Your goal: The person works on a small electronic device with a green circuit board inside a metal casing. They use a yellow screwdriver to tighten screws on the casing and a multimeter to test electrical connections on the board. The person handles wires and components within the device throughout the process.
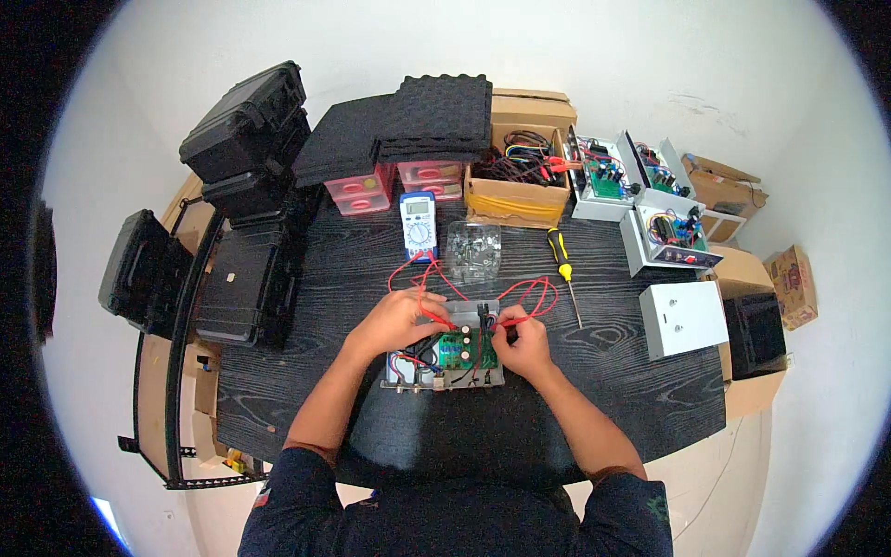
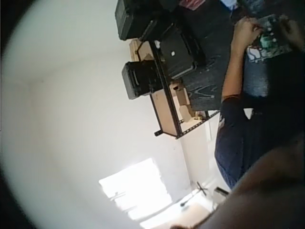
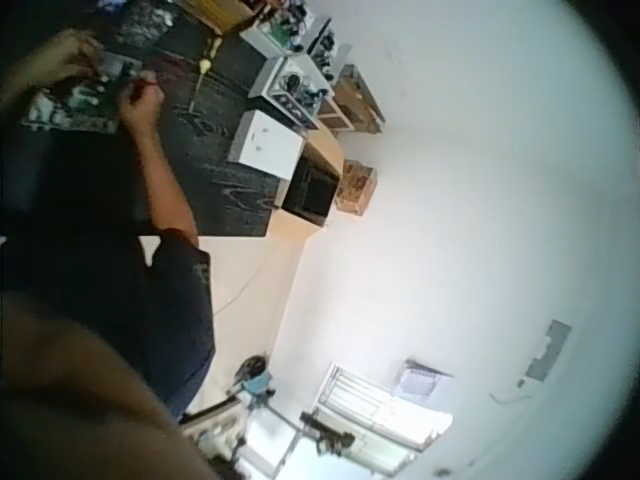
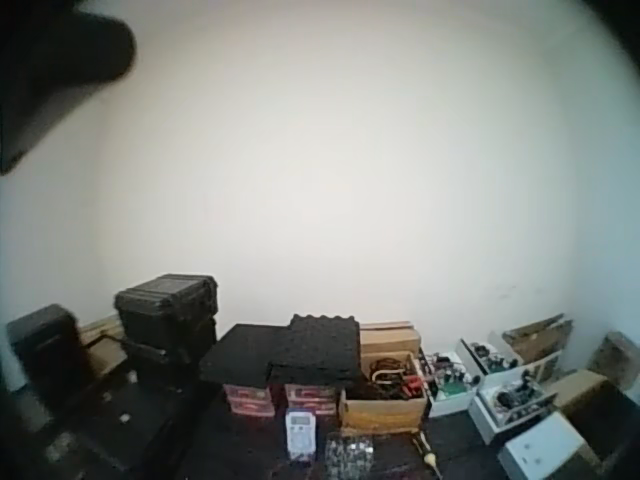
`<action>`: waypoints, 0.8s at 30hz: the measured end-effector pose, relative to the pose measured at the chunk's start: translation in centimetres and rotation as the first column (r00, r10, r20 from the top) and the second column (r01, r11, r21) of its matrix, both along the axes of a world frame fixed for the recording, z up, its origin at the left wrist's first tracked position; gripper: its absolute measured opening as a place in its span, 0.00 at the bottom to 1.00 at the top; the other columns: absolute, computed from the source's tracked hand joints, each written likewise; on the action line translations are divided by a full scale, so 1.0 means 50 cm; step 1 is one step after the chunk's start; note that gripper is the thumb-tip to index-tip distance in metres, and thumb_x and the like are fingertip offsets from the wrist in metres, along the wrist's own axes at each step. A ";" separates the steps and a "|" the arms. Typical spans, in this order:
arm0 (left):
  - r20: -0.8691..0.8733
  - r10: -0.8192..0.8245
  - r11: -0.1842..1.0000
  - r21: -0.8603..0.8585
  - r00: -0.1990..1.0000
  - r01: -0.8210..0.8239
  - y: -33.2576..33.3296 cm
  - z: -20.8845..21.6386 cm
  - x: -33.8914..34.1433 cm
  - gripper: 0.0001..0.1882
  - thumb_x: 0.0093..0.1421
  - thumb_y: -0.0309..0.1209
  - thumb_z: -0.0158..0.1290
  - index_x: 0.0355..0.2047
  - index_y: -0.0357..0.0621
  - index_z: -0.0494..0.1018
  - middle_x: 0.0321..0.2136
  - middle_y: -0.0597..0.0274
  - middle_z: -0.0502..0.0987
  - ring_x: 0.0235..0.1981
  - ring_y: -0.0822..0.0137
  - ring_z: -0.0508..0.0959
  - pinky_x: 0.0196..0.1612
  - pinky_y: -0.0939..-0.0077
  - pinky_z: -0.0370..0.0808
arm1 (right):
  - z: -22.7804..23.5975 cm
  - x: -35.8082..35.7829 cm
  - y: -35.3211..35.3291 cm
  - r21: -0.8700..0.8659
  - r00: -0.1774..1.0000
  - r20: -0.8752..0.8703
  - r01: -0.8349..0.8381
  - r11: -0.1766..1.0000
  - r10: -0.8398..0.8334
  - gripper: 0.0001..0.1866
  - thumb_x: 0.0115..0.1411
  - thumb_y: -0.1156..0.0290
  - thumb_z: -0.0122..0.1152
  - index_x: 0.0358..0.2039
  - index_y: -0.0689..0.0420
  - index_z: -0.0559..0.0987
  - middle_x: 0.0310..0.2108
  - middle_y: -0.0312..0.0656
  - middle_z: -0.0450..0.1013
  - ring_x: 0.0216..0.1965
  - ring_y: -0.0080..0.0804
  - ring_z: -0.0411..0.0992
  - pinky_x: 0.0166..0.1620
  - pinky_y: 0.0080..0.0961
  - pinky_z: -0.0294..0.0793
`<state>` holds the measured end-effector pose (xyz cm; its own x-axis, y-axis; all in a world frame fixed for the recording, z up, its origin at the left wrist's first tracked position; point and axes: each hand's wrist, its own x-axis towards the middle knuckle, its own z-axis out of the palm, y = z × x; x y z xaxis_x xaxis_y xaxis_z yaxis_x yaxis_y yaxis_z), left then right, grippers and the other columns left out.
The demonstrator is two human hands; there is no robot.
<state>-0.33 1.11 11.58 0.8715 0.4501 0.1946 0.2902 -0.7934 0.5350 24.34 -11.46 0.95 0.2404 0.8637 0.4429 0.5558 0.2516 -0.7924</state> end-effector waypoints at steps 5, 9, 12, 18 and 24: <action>-0.051 0.007 0.999 0.054 0.999 -0.004 -0.003 -0.004 0.000 0.09 0.60 0.35 0.65 0.40 0.50 0.87 0.48 0.54 0.86 0.52 0.51 0.84 0.55 0.57 0.80 | 0.002 -0.002 -0.001 0.002 1.000 0.002 -0.005 1.000 0.005 0.06 0.58 0.78 0.64 0.36 0.58 0.77 0.27 0.43 0.78 0.26 0.37 0.80 0.33 0.32 0.79; -0.053 0.048 0.997 0.070 0.997 -0.044 -0.008 -0.008 0.000 0.09 0.60 0.36 0.65 0.40 0.52 0.86 0.49 0.53 0.86 0.52 0.50 0.84 0.56 0.56 0.80 | -0.003 -0.002 -0.001 0.008 1.000 -0.001 -0.008 1.000 0.008 0.06 0.57 0.78 0.64 0.36 0.58 0.78 0.28 0.43 0.79 0.27 0.38 0.80 0.34 0.33 0.79; -0.039 0.052 0.996 0.075 0.998 -0.049 -0.010 -0.011 0.000 0.09 0.61 0.36 0.65 0.40 0.52 0.86 0.49 0.52 0.86 0.54 0.50 0.83 0.56 0.56 0.80 | -0.010 -0.001 0.002 0.034 1.000 0.002 -0.015 0.999 0.015 0.06 0.58 0.78 0.64 0.36 0.58 0.78 0.28 0.43 0.79 0.27 0.37 0.80 0.34 0.32 0.79; -0.068 0.055 0.998 0.026 0.996 -0.053 -0.012 -0.006 0.002 0.09 0.61 0.37 0.66 0.40 0.53 0.86 0.47 0.52 0.86 0.55 0.51 0.83 0.56 0.56 0.80 | 0.000 -0.002 -0.001 -0.007 1.000 0.007 -0.017 1.000 0.017 0.06 0.58 0.77 0.64 0.36 0.58 0.78 0.27 0.43 0.78 0.26 0.34 0.79 0.32 0.31 0.78; 0.014 0.002 1.000 0.002 1.000 -0.002 -0.011 0.004 0.001 0.08 0.61 0.32 0.63 0.39 0.47 0.84 0.41 0.52 0.85 0.48 0.49 0.84 0.51 0.55 0.80 | -0.001 -0.001 -0.001 -0.029 1.000 0.000 -0.024 0.999 0.024 0.05 0.59 0.77 0.64 0.37 0.58 0.78 0.25 0.42 0.77 0.25 0.31 0.79 0.31 0.30 0.78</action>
<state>-0.29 0.54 11.79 0.8678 0.4513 0.2081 0.2841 -0.7941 0.5373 24.27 -11.53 0.91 0.2196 0.8815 0.4180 0.5505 0.2418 -0.7991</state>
